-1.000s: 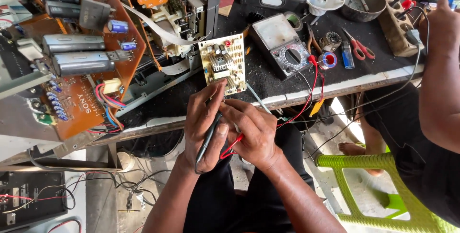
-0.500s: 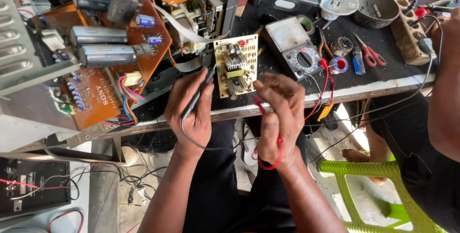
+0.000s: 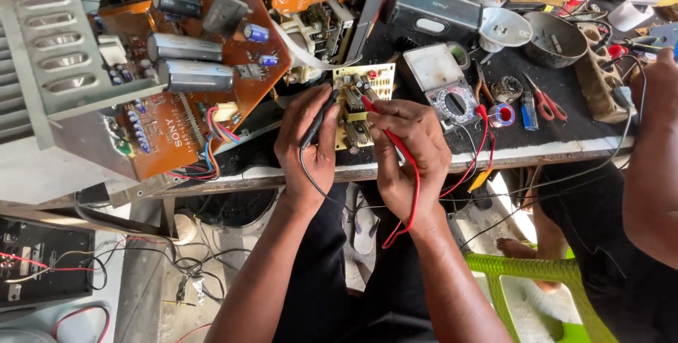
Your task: The person holds a small circuit board and uses a multimeter to test various components on it. They move the multimeter probes across different points on the board while holding it steady with their other hand.
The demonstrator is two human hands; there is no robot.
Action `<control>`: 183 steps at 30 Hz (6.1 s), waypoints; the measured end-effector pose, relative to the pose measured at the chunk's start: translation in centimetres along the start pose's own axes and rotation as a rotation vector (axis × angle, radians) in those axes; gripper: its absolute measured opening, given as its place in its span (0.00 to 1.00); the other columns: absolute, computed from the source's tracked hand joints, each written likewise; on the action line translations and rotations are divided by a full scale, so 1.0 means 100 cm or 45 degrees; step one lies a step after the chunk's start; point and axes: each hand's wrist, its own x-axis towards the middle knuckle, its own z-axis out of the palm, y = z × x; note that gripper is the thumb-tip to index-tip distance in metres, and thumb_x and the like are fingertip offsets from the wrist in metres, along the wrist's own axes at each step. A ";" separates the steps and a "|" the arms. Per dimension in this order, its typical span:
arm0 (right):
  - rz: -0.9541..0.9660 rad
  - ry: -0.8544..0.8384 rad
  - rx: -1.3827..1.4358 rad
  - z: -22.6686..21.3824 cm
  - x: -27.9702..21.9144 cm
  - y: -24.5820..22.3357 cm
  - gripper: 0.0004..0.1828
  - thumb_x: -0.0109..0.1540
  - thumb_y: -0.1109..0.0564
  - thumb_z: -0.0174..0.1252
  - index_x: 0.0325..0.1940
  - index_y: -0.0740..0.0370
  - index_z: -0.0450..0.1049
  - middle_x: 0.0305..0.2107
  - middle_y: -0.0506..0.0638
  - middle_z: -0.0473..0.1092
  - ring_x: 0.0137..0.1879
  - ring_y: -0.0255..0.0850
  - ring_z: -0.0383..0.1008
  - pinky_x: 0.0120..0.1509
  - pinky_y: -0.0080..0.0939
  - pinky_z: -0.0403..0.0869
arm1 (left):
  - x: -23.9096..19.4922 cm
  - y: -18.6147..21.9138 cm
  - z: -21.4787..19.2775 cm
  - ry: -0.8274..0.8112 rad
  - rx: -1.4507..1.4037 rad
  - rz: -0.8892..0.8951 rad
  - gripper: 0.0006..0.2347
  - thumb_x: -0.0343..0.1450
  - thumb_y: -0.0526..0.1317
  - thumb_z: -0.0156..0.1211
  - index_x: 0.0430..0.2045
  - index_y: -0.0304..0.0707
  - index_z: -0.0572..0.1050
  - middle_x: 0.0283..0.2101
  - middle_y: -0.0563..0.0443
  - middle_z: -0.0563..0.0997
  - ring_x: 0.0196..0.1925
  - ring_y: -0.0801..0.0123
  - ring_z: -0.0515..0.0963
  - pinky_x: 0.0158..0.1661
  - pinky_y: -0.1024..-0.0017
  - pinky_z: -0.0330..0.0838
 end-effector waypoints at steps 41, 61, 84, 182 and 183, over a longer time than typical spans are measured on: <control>-0.203 -0.116 -0.261 0.013 0.020 -0.003 0.05 0.63 0.69 0.66 0.44 0.72 0.79 0.36 0.63 0.76 0.47 0.62 0.81 0.51 0.56 0.80 | -0.006 -0.004 0.004 -0.081 0.253 0.103 0.12 0.81 0.33 0.53 0.60 0.42 0.70 0.53 0.47 0.75 0.55 0.47 0.82 0.51 0.52 0.86; -0.264 -0.139 -0.504 0.021 0.022 -0.016 0.05 0.63 0.66 0.66 0.43 0.68 0.79 0.36 0.59 0.77 0.44 0.57 0.81 0.45 0.52 0.79 | -0.007 -0.006 0.003 -0.096 0.266 0.125 0.12 0.82 0.33 0.49 0.60 0.39 0.69 0.55 0.45 0.73 0.56 0.47 0.81 0.52 0.53 0.87; -0.183 -0.109 -0.541 0.022 0.020 -0.017 0.05 0.62 0.65 0.67 0.41 0.65 0.79 0.36 0.56 0.78 0.42 0.55 0.82 0.47 0.50 0.78 | 0.000 -0.005 0.001 -0.076 0.303 0.312 0.10 0.79 0.32 0.52 0.52 0.26 0.75 0.49 0.38 0.78 0.52 0.46 0.84 0.52 0.58 0.82; -0.052 0.093 -0.770 -0.049 -0.149 0.088 0.18 0.65 0.57 0.62 0.60 0.56 0.77 0.64 0.58 0.70 0.72 0.53 0.67 0.79 0.59 0.54 | -0.015 0.022 0.002 -0.334 0.190 -0.243 0.14 0.84 0.40 0.44 0.65 0.41 0.70 0.37 0.44 0.78 0.42 0.64 0.76 0.47 0.52 0.74; -0.052 0.097 -0.763 -0.049 -0.149 0.087 0.18 0.65 0.57 0.62 0.60 0.56 0.77 0.63 0.58 0.71 0.72 0.54 0.67 0.79 0.59 0.54 | -0.016 0.021 0.002 -0.337 0.193 -0.242 0.14 0.84 0.40 0.44 0.65 0.42 0.70 0.40 0.42 0.79 0.44 0.60 0.78 0.48 0.49 0.75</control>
